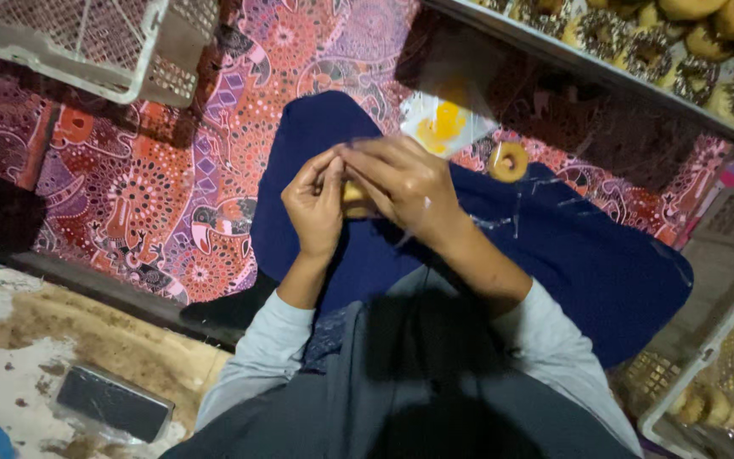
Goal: The person sits on the floor and repeatedly picks donuts from a metal tray, places each donut into a small clear plastic bag, and sets the bagged donut into a white plastic crate. The process continues with multiple donuts being individually bagged and transferred.
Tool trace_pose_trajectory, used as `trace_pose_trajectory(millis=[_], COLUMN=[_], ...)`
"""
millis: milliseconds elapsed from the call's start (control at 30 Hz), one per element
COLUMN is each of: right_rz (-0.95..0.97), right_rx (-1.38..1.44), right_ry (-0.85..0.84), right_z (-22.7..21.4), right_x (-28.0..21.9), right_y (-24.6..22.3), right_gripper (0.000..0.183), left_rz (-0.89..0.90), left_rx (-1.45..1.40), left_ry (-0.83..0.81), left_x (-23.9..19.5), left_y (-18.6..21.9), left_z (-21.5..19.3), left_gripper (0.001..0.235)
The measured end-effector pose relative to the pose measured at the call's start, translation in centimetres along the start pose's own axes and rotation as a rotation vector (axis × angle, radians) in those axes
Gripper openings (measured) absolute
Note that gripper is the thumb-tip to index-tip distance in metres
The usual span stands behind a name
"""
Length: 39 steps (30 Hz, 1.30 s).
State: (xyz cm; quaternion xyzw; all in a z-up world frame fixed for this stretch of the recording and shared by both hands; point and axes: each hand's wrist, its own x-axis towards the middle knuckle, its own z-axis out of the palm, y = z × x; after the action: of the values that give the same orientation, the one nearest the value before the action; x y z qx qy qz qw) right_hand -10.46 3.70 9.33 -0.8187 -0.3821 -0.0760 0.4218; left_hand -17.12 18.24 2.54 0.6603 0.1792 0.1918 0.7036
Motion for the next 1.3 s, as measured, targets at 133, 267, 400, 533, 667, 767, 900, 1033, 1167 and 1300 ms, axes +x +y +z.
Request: trace_pose_trajectory(millis=[133, 267, 400, 533, 667, 767, 900, 1033, 1167, 1300], right_rz=[-0.06, 0.336, 0.919, 0.644, 0.684, 0.721, 0.516, 0.353, 0.377, 0.61], right_rx=[0.078, 0.084, 0.41, 0.994, 1.006, 0.817, 0.442, 0.379, 0.399, 0.317], right_ry=[-0.037, -0.01, -0.381, -0.205, -0.281, -0.229, 0.0, 0.25, 0.195, 0.011], right_z=[-0.5, -2.2, -2.3, 4.1, 7.3, 7.6, 5.3, 4.5, 5.3, 7.2], right_x=[1.9, 3.6, 0.9, -6.3, -6.5, -5.9, -3.5, -2.1, -2.5, -6.7], right_y=[1.1, 2.8, 4.5, 5.7, 8.3, 7.2, 4.8, 3.4, 4.0, 7.2], right_gripper=[0.041, 0.049, 0.044, 0.054, 0.038, 0.033, 0.022, 0.017, 0.025, 0.021], left_rz=[0.141, 0.132, 0.112, 0.381, -0.197, -0.47, -0.146, 0.166, 0.223, 0.201], left_rx=[0.309, 0.088, 0.03, 0.164, -0.051, -0.43, -0.034, 0.078, 0.25, 0.624], left_ry=[-0.037, 0.01, 0.162, 0.045, 0.149, 0.111, 0.054, 0.16, 0.185, 0.051], left_x=[-0.5, -1.4, -0.4, -2.3, 0.8, 0.1, -0.4, -1.0, -0.5, -1.0], left_y=[0.9, 2.4, 3.8, 2.0, -1.5, -4.0, -4.1, -1.9, -0.2, -0.7], left_z=[0.7, 1.4, 2.7, 1.7, -1.4, -4.2, -4.2, -2.4, -0.8, -1.0], left_gripper=[0.015, 0.014, 0.021, 0.036, 0.038, 0.046, 0.021, 0.022, 0.022, 0.016])
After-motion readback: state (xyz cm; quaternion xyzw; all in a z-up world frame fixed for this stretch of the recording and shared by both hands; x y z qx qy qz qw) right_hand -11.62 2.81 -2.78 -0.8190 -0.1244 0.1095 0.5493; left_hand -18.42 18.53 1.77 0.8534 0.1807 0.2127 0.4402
